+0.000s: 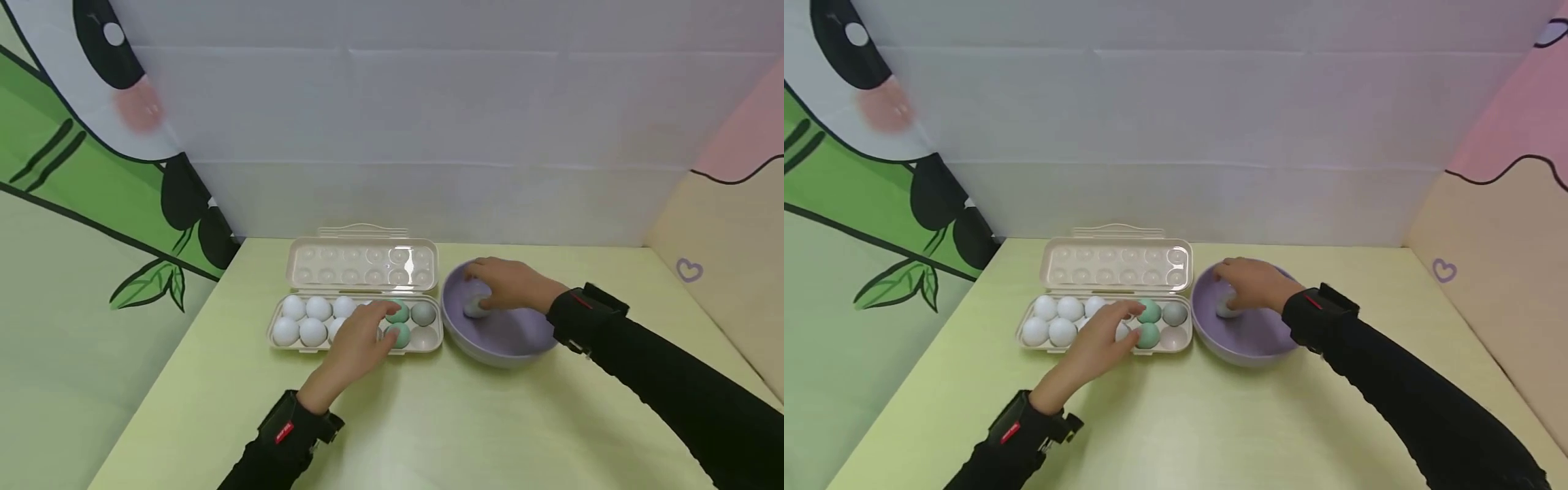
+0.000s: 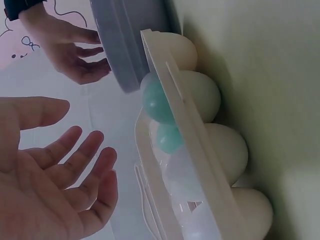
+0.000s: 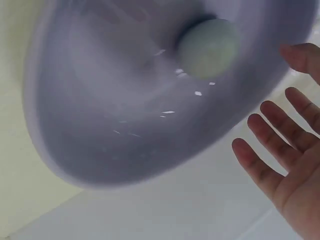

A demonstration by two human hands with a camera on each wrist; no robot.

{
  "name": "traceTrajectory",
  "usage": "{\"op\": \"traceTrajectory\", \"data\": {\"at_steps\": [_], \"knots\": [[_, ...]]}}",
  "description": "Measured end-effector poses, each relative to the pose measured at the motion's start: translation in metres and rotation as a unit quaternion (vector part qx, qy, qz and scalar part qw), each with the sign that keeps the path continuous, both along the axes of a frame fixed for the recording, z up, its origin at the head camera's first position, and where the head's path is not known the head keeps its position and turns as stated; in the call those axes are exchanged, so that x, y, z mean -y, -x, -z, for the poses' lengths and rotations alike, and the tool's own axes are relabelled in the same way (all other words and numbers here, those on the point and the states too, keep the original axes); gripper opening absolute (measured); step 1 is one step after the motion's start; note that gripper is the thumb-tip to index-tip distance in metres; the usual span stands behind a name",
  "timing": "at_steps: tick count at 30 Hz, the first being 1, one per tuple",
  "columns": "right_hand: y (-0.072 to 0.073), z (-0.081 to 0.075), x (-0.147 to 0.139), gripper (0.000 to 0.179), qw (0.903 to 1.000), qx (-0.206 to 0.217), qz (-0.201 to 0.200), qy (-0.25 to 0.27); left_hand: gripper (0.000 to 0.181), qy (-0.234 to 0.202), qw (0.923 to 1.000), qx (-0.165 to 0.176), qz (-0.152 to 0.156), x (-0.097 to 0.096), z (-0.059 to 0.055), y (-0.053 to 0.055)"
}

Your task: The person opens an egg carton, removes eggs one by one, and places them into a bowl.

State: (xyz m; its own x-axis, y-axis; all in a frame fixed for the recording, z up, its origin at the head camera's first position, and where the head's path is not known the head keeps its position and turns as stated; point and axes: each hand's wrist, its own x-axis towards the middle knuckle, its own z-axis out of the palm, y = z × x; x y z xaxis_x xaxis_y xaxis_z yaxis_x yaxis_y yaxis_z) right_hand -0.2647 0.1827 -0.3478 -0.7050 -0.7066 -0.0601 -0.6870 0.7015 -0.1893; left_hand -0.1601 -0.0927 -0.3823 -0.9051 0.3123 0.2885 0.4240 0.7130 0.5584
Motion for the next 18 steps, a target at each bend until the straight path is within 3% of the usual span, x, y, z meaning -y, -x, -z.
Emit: {"op": "traceTrajectory", "data": {"at_steps": [5, 10, 14, 18], "knots": [[-0.024, -0.014, -0.002, 0.039, 0.9985, -0.034, -0.025, 0.035, 0.033, 0.082, 0.9960, 0.027, 0.022, -0.009, -0.003, 0.032], [-0.050, -0.018, -0.004, 0.032, 0.9948, -0.055, -0.056, 0.064, 0.035, 0.161, 0.9853, 0.041, 0.041, -0.020, 0.007, 0.060], [-0.065, -0.012, -0.006, 0.028, 0.9925, -0.068, -0.073, 0.070, 0.039, 0.205, 0.9773, 0.043, 0.033, -0.030, 0.016, 0.073], [-0.076, -0.003, -0.007, 0.026, 0.9906, -0.080, -0.084, 0.073, 0.036, 0.248, 0.9682, 0.019, 0.024, -0.038, 0.028, 0.080]]}}
